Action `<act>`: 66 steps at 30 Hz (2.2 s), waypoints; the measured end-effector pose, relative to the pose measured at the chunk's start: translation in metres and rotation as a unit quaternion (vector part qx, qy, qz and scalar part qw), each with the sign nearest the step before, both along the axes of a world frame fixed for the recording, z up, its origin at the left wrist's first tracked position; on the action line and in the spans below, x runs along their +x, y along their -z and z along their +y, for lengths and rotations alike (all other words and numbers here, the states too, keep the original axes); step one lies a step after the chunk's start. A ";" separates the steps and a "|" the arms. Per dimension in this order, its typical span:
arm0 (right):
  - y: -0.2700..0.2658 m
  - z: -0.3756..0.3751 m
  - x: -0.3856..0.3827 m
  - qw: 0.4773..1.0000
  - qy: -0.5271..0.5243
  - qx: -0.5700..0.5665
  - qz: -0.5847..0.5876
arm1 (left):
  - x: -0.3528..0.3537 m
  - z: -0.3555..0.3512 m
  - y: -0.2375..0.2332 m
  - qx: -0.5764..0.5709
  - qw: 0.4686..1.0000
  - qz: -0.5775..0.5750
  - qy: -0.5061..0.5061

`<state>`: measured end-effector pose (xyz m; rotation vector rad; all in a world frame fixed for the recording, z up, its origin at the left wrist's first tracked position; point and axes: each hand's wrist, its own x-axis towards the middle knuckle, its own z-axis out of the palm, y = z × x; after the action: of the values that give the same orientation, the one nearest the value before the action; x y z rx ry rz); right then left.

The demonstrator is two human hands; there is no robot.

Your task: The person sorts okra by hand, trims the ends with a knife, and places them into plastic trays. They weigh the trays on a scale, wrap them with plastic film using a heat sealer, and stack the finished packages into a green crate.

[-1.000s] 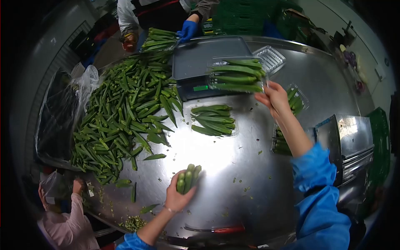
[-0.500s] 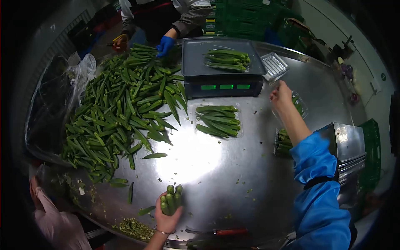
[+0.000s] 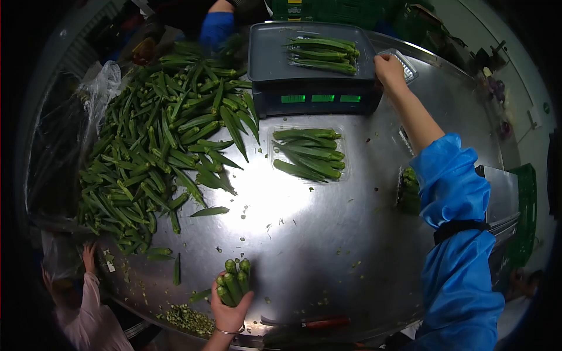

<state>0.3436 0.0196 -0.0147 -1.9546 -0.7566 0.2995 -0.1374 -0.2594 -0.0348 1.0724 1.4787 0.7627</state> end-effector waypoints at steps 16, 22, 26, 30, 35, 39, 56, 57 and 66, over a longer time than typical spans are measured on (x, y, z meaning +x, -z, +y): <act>-0.016 -0.019 -0.006 0.935 -0.097 0.105 0.324 | 0.011 -0.003 0.007 0.000 1.000 0.002 0.029; -0.021 -0.141 -0.018 0.925 -0.124 0.120 0.340 | 0.014 -0.005 -0.001 0.013 0.999 -0.013 0.027; -0.008 -0.290 -0.053 0.922 -0.044 0.013 0.383 | 0.019 -0.005 0.000 0.009 0.999 -0.022 0.042; 0.035 -0.446 -0.077 0.873 0.061 -0.021 0.483 | 0.026 -0.007 0.005 0.003 0.997 -0.028 0.071; 0.067 -0.541 -0.082 0.849 0.108 -0.025 0.516 | 0.042 -0.004 0.009 0.005 0.994 -0.020 0.106; 0.091 -0.581 -0.030 0.961 -0.040 -0.262 0.082 | 0.042 -0.002 0.007 0.008 0.993 -0.033 0.111; 0.084 -0.175 -0.116 0.907 -0.095 -0.079 0.403 | 0.007 -0.018 0.018 -0.031 0.991 0.032 0.126; 0.076 -0.184 -0.115 0.899 -0.082 -0.037 0.429 | 0.006 -0.020 0.020 -0.032 0.992 0.027 0.121; 0.006 -0.200 -0.072 0.875 -0.118 0.024 0.468 | 0.021 -0.021 0.025 0.002 0.983 0.003 0.181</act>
<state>0.2712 -0.1806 -0.0202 -1.3985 -0.3294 1.2499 -0.1169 -0.2800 -0.0600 1.3018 1.2378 0.5056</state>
